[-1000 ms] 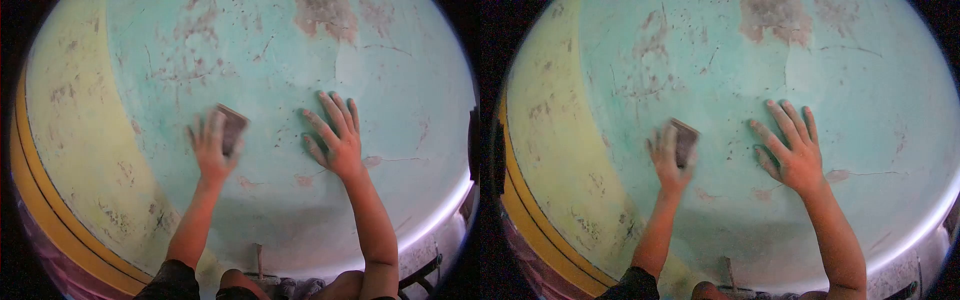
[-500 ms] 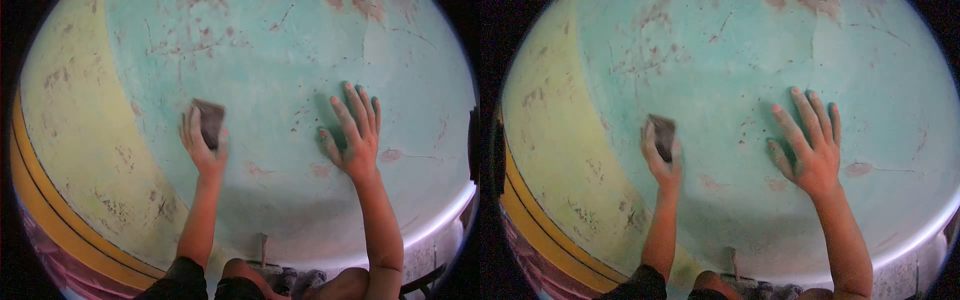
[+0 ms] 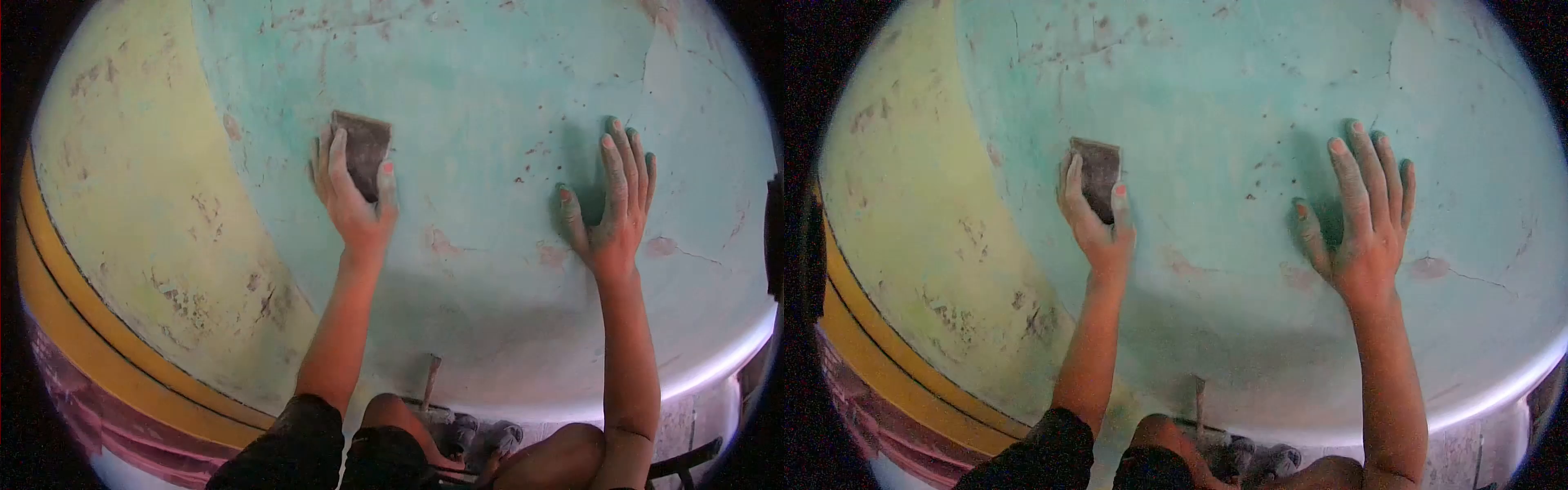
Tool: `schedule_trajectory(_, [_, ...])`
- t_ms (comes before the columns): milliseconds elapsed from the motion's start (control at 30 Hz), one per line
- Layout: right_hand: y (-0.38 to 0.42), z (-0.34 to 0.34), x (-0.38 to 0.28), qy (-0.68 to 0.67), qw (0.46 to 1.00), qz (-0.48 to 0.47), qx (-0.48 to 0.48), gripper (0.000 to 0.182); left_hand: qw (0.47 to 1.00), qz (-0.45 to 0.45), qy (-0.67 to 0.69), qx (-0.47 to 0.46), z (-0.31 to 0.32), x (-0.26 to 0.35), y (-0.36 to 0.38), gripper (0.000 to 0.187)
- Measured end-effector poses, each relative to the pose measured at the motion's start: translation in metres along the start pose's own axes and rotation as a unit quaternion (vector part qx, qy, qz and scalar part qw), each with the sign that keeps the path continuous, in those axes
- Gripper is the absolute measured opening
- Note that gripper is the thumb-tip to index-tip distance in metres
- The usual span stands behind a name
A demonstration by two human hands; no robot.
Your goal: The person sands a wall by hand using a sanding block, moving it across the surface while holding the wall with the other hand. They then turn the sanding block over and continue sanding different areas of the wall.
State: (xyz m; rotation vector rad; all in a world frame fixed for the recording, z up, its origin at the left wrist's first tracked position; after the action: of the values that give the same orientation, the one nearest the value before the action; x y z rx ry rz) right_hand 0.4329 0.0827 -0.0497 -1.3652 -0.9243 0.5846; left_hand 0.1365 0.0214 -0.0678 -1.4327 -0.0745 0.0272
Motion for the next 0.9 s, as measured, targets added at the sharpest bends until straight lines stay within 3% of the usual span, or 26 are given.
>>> schedule_trajectory(167, [0.001,-0.003,0.0,-0.015,1.0,-0.009,0.017,0.082,0.997,0.05,-0.021,-0.048,-0.005,0.018,0.067,0.071])
schedule_trajectory(367, [0.001,-0.001,-0.001,-0.013,1.0,-0.019,0.021,0.082,0.997,-0.023,0.069,0.009,0.009,0.008,-0.008,0.075])
schedule_trajectory(500, [0.002,-0.004,0.0,-0.016,1.0,-0.017,0.021,0.08,0.998,0.01,0.058,0.023,0.005,0.034,0.033,0.072])
schedule_trajectory(533, [0.004,-0.003,-0.002,-0.014,1.0,-0.011,0.008,0.078,0.999,0.04,0.029,-0.01,0.002,0.039,0.036,0.07])
schedule_trajectory(767, [0.008,0.001,-0.005,-0.008,1.0,-0.001,-0.023,0.073,0.996,0.04,0.029,0.08,0.011,0.032,-0.066,0.063])
schedule_trajectory(900, [0.012,0.002,-0.008,0.01,0.998,-0.015,-0.056,0.07,0.998,0.054,0.036,0.001,0.002,0.059,0.015,0.064])
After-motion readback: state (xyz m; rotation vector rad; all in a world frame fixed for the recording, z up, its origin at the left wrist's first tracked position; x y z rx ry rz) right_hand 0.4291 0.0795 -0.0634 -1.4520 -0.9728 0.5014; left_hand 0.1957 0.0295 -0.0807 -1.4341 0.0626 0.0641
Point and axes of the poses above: each hand's wrist, its own y-axis away from the middle knuckle, its own z-axis out of the palm, x = y × z, the point moved 9 cm from there along -y, towards the middle knuckle, and after that the axes turned 13 degrees about -y, right-handed, at the moved point
